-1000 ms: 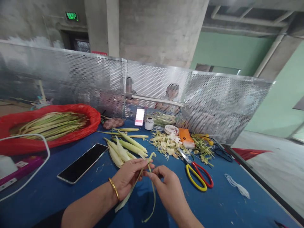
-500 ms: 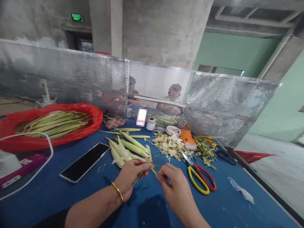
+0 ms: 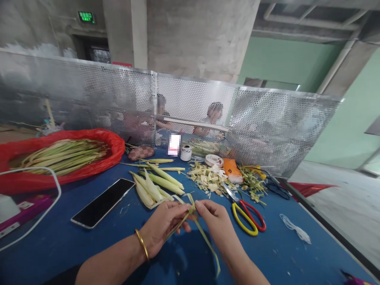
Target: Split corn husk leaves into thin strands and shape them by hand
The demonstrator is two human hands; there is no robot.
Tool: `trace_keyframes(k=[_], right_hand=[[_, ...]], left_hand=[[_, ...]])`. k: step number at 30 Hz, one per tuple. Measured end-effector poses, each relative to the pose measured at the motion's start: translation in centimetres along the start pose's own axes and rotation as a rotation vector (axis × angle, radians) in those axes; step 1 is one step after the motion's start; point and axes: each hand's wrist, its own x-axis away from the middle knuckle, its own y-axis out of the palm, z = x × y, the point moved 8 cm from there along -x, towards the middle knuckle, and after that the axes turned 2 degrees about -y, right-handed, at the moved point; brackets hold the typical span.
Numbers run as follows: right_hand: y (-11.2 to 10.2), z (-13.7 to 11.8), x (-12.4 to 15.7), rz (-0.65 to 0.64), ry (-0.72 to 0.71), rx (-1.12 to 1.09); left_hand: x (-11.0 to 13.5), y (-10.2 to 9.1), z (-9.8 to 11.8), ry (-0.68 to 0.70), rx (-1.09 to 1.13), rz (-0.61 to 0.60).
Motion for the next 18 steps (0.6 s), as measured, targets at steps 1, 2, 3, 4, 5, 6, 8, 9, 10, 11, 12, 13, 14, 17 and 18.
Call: trace_keyframes(k=[1,2,3,4,5,6,8,9,10,11,12,13,14,17,18], right_hand=[[0.4,0.3,0.1,-0.015,0.038,-0.088],[0.7,0.5,0.3,-0.026,0.073,-0.176],[1.1,0.7,0.4,-0.036,0.103,-0.256],[1.4,0.9,0.6,-0.047,0.13,-0.325],[1.6,1.0,0.7,-0.063,0.149,-0.379],[1.9,1.1,0.8,-0.077,0.16,-0.417],[1.9,1.1,0.8,-0.067,0.156,-0.448],[1.8,1.2,0.8,-0.042,0.147,-0.445],[1.6,1.3,0.8,-0.01,0.135,-0.435],[1.4,1.3,0.8,0.02,0.124,-0.422],[1.3,1.4,0.8,0.047,0.115,-0.41],[1.2,1.6,0.8,0.066,0.11,-0.401],[1.2,1.7,0.8,0.08,0.105,-0.391],[1.0,1.9,0.8,0.12,0.082,-0.355],[0.9,2.0,0.7,0.132,0.071,-0.331]], left_hand=[[0.0,0.2,-0.1,0.006,-0.017,-0.017],[-0.1,0.3,-0.3,0.008,-0.028,-0.027],[-0.1,0.3,-0.5,0.007,-0.036,-0.034],[-0.2,0.3,-0.6,0.004,-0.046,-0.033],[-0.2,0.3,-0.7,-0.001,-0.057,-0.031],[-0.2,0.2,-0.8,-0.004,-0.068,-0.027],[-0.4,0.2,-0.9,0.001,-0.098,-0.024],[-0.4,0.2,-0.9,0.009,-0.115,-0.021],[-0.5,0.2,-1.0,0.016,-0.13,-0.016],[-0.6,0.2,-1.0,0.024,-0.141,-0.01],[-0.7,0.3,-1.0,0.031,-0.151,-0.006],[-0.7,0.3,-1.1,0.039,-0.158,-0.007],[-0.7,0.4,-1.1,0.048,-0.166,-0.013],[-0.6,0.7,-1.1,0.063,-0.185,-0.035],[-0.6,0.7,-1.2,0.06,-0.185,-0.034]])
